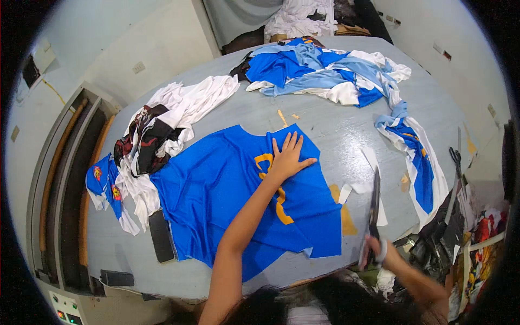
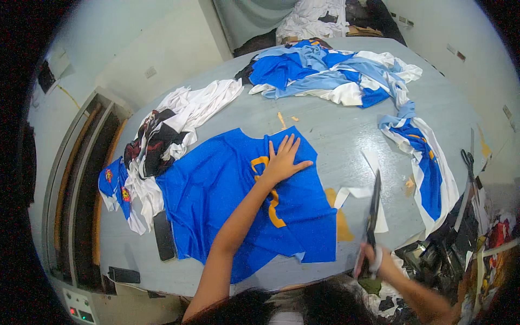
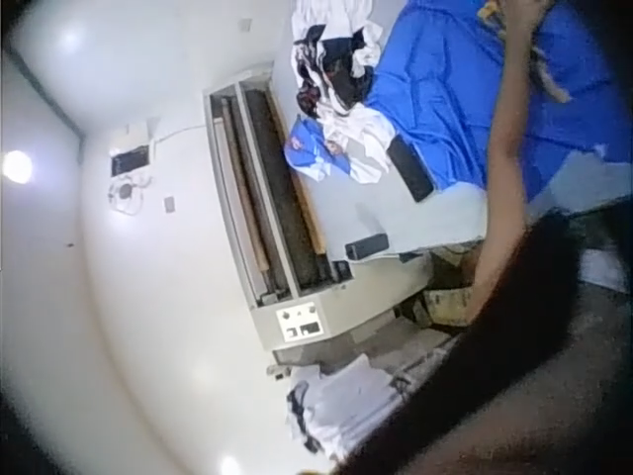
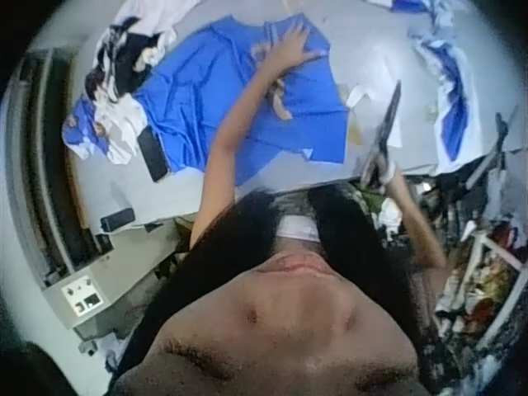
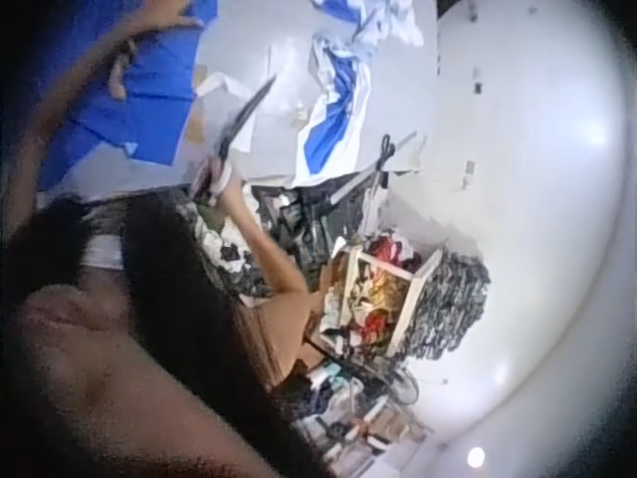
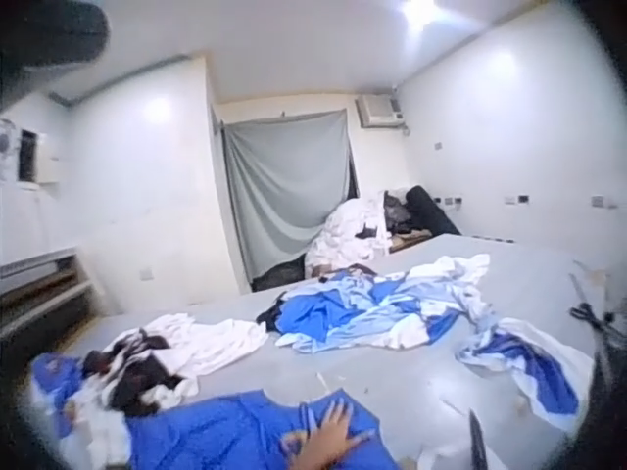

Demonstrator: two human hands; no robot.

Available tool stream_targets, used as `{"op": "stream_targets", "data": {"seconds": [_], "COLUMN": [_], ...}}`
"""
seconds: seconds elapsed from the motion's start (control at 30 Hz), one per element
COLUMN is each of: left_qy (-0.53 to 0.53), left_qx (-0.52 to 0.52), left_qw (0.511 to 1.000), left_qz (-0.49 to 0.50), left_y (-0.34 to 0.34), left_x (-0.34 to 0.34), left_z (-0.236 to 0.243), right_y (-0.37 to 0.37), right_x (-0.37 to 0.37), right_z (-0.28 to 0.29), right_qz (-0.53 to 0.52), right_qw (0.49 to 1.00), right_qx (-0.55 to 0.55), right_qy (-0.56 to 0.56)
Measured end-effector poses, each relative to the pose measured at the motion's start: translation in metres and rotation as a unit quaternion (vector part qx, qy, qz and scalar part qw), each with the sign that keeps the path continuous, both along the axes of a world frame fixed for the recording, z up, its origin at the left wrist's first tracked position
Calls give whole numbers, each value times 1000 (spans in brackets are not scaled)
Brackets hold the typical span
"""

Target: Cutting out a blue and white jersey pattern from a larger piece of fabric using large scissors.

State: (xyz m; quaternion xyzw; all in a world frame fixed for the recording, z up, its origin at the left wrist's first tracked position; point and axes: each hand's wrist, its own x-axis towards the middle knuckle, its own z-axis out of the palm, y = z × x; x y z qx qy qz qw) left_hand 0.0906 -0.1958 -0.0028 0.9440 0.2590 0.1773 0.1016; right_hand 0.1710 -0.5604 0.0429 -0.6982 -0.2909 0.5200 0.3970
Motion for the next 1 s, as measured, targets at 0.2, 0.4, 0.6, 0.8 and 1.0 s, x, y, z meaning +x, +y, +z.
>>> {"op": "stream_targets", "data": {"seconds": [0.2,0.4,0.6,0.8,1.0], "left_qy": [-35,73,-168,30,38], "left_qx": [-23,-125,-187,-189,-120], "left_qw": [983,948,802,918,906], "left_qz": [-178,-283,-541,-348,404], "left_y": [-83,-276,-334,-182,-64], "left_x": [58,94,21,-35,-148], "left_z": [4,-12,4,48,31], "right_y": [-59,-70,-57,-44,-13], "right_x": [-28,2,42,77,82], "right_z": [19,26,44,5,0], "right_qz": [-206,-210,-138,-149,-115], "right_qw": [978,969,920,829,852], "right_qx": [-1,88,64,-1,-26], "right_qy": [21,-100,-361,-539,-510]}}
